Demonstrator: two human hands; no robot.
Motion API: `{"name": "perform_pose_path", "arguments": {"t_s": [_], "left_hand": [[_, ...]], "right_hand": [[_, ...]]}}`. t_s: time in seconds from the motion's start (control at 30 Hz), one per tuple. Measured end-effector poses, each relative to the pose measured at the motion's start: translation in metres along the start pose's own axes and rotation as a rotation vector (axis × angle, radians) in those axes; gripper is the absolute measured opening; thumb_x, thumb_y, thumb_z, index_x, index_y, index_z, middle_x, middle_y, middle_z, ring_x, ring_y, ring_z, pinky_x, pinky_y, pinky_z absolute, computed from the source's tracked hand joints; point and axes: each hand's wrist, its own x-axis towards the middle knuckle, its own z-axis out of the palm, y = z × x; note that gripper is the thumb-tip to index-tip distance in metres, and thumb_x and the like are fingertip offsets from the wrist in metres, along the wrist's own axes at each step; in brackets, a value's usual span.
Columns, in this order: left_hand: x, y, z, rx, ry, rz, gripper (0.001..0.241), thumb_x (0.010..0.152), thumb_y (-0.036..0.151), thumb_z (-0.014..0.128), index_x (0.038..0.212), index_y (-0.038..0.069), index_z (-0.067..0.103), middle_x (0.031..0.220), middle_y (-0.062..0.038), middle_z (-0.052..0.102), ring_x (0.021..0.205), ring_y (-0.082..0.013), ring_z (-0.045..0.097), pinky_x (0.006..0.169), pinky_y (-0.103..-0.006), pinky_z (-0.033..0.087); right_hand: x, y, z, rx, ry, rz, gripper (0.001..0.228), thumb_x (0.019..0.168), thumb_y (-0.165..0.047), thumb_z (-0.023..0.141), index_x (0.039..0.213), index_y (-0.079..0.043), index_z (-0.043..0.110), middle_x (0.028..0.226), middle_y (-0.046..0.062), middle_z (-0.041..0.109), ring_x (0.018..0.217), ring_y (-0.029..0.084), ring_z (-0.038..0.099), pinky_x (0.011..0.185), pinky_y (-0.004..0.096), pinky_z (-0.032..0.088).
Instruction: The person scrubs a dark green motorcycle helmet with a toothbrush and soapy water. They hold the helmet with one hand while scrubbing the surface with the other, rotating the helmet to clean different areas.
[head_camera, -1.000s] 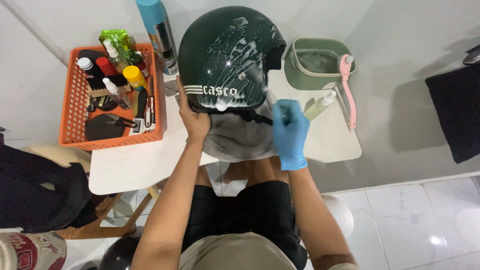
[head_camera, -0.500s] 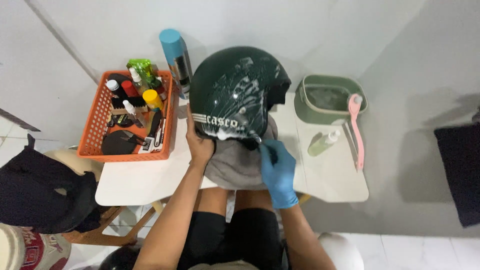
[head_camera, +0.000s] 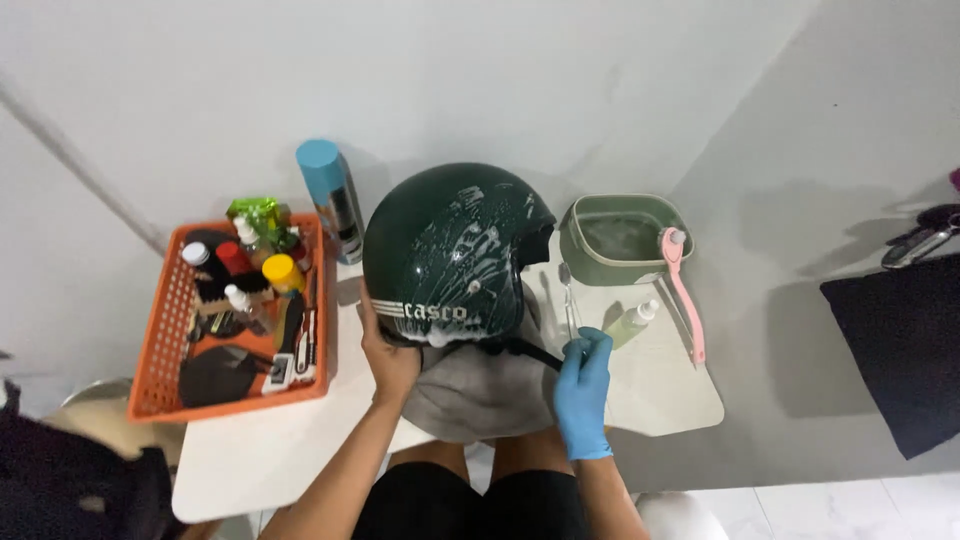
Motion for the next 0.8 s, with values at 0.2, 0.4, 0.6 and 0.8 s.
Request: {"name": "perform_pose_path", "arguments": {"t_s": [0.2,0.4,0.6,0.8], "left_hand": [[-0.001,-0.036,0.001,-0.053,0.0,0.005,0.091,0.077,-0.011,0.07,0.158,0.007,0.033,0.145,-0.026,0.052,0.135,-0.0413,0.046,0.114,-0.0507,0.036],[0.0,-0.04,0.0,-0.098,0.011,0.025,0.097,0.072,-0.011,0.076,0.158,0.007,0.034,0.144,-0.025,0.052,0.135,-0.0395,0.046,0.112,-0.0501,0.039],[0.002,-0.033,-0.003,-0.161,0.002,0.043,0.096,0.073,-0.014,0.074,0.158,0.006,0.033,0.147,-0.025,0.05,0.137,-0.0417,0.045,0.112,-0.0513,0.038],[0.005,-0.025,-0.011,-0.157,-0.092,0.0,0.1,0.074,-0.002,0.073,0.159,0.009,0.022,0.153,-0.018,0.047,0.143,-0.0293,0.043,0.114,-0.0388,0.039]], "right_hand": [[0.045,0.014,0.032,0.137,0.094,0.01,0.024,0.102,0.0,0.038,0.124,-0.011,0.043,0.102,0.011,0.061,0.079,0.021,0.059,0.074,0.038,0.052],[0.099,0.062,0.071,0.149,0.104,0.044,0.035,0.099,0.001,0.042,0.133,-0.005,0.041,0.113,0.016,0.059,0.087,0.022,0.061,0.08,0.042,0.052],[0.046,-0.01,0.04,-0.245,-0.168,0.193,0.076,0.093,-0.037,0.06,0.159,-0.014,0.03,0.154,0.029,0.043,0.14,0.047,0.044,0.113,0.063,0.038],[-0.056,-0.149,0.002,-0.295,-0.462,0.177,0.056,0.089,-0.04,0.057,0.142,-0.024,0.05,0.122,0.001,0.078,0.104,0.016,0.074,0.093,0.034,0.055]]}}
